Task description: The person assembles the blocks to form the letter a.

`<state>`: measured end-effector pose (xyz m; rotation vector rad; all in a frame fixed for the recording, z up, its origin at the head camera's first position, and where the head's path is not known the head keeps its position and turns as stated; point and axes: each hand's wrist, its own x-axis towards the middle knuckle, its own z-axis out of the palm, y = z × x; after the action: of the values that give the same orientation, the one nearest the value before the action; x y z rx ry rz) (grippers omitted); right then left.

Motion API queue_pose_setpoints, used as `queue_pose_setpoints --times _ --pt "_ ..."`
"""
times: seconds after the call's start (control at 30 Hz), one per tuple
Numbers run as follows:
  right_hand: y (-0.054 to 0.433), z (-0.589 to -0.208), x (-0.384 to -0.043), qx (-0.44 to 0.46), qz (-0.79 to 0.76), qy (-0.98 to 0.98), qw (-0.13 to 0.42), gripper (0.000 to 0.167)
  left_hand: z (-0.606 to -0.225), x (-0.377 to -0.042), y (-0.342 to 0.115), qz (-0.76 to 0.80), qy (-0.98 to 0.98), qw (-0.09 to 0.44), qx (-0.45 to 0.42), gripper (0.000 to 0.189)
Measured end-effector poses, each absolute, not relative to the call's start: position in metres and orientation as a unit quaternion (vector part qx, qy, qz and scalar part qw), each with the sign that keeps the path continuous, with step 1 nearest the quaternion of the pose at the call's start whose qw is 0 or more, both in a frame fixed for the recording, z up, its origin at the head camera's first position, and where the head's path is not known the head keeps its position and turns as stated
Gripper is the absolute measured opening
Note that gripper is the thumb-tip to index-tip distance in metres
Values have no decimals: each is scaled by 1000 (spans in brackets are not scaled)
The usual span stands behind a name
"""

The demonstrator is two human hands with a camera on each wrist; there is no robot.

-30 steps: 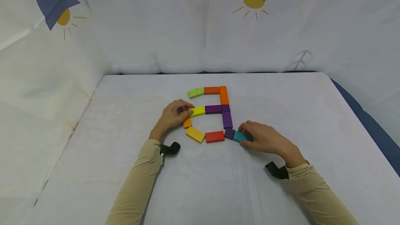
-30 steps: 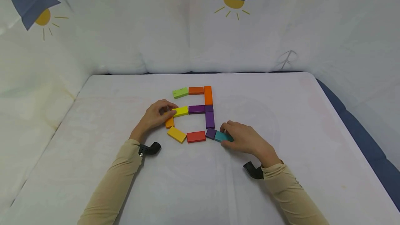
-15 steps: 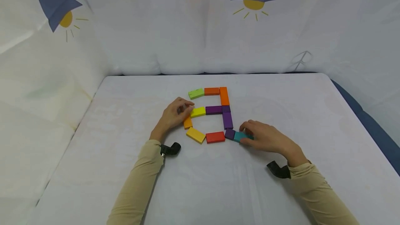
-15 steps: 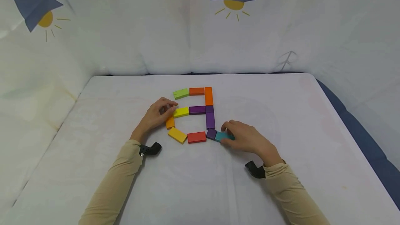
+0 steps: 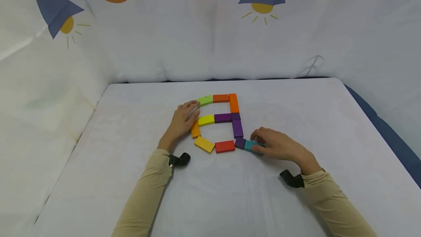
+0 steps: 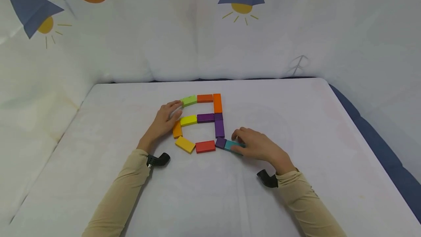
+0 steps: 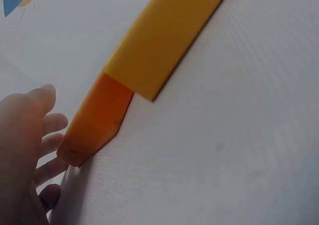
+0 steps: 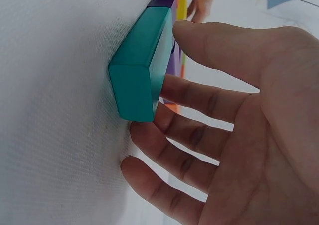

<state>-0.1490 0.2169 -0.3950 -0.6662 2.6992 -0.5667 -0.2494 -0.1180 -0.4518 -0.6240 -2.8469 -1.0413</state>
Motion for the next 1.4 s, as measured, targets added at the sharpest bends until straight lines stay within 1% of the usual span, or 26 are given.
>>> queue_pose_setpoints --times 0.4,0.63,0.97,1.23,1.4 --pt "216 -396 -149 -230 -200 940 152 28 -452 -248 -118 -322 -924 24 -203 46" --pt "215 -394 -148 -233 -207 939 147 26 -453 -247 -117 -319 -923 35 -211 47" --pt "216 -393 -148 -237 -209 937 146 26 -451 -246 -118 -305 -929 17 -208 48" --pt "217 -396 -148 -233 -208 938 148 27 -454 -246 -118 -304 -928 28 -213 47" --pt "219 -398 -148 -233 -217 937 145 31 -454 -244 -118 -319 -924 15 -212 47"
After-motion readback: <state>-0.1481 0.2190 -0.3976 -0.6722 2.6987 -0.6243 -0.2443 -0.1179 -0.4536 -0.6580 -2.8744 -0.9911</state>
